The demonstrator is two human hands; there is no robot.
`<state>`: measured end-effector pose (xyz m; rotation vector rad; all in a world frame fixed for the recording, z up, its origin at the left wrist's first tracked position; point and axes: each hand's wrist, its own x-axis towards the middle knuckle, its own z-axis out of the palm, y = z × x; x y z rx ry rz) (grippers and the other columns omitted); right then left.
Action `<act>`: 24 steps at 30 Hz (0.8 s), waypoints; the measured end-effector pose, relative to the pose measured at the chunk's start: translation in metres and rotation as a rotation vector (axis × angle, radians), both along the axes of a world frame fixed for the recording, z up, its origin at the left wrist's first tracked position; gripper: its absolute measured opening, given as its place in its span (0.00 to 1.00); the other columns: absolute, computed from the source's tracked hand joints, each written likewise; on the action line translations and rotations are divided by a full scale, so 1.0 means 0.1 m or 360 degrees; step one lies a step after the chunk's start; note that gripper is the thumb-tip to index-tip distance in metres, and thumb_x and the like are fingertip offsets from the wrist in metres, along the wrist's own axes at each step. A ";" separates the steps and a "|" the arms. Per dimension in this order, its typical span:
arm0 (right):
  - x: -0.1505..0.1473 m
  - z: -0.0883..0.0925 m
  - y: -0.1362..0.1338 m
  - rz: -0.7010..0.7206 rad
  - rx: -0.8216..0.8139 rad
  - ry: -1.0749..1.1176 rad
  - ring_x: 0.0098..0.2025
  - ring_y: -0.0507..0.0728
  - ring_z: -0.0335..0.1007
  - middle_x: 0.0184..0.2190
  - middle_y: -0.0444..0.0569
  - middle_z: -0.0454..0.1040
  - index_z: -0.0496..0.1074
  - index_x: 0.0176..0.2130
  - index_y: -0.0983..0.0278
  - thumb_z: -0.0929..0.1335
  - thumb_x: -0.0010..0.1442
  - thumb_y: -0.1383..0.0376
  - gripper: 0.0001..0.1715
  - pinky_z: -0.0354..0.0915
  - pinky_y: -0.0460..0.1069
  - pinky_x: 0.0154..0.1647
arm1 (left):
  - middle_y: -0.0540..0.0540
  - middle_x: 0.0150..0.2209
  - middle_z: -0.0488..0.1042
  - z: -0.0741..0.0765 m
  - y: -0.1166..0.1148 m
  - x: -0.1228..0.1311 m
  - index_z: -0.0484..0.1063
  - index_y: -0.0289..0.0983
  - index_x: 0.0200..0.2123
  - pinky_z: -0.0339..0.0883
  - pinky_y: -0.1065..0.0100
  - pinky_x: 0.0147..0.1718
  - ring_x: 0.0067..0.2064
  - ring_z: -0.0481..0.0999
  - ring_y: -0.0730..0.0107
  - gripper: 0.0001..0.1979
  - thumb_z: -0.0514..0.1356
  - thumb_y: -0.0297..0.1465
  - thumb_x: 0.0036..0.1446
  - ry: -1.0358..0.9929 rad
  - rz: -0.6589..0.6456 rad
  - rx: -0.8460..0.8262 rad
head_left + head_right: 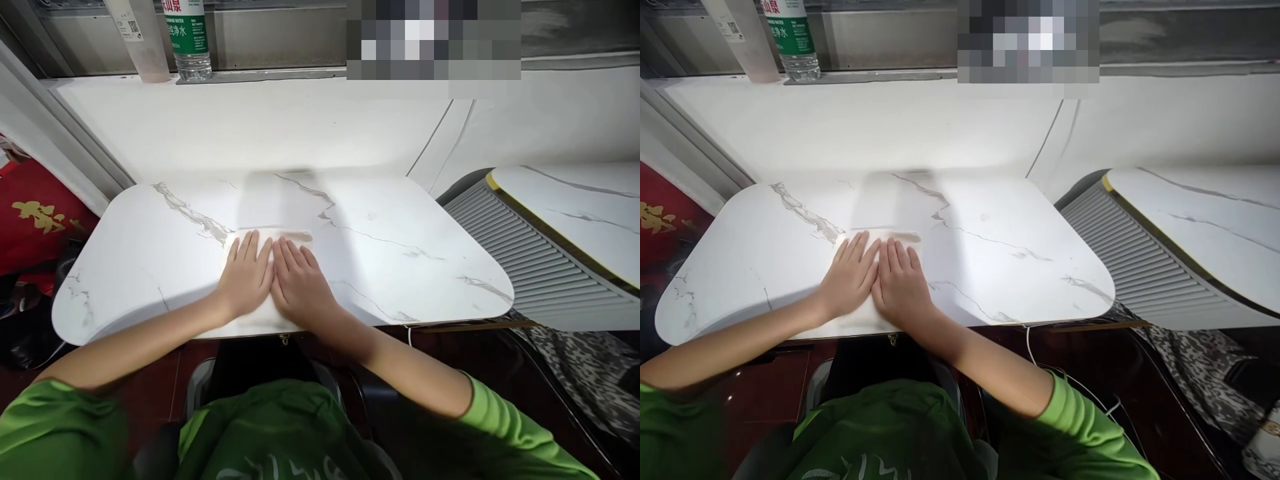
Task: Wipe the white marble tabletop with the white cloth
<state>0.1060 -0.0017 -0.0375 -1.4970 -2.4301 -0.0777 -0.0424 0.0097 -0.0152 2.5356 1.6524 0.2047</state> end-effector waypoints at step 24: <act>-0.40 -0.04 2.25 0.0177 -0.0202 0.0208 0.73 0.65 0.51 0.71 0.61 0.58 0.58 0.69 0.76 0.54 0.69 0.64 0.35 0.46 0.63 0.73 | 0.36 0.72 0.58 -0.08 2.01 -0.35 0.62 0.30 0.67 0.44 0.53 0.72 0.73 0.55 0.56 0.26 0.44 0.32 0.71 -0.0173 0.0223 0.0051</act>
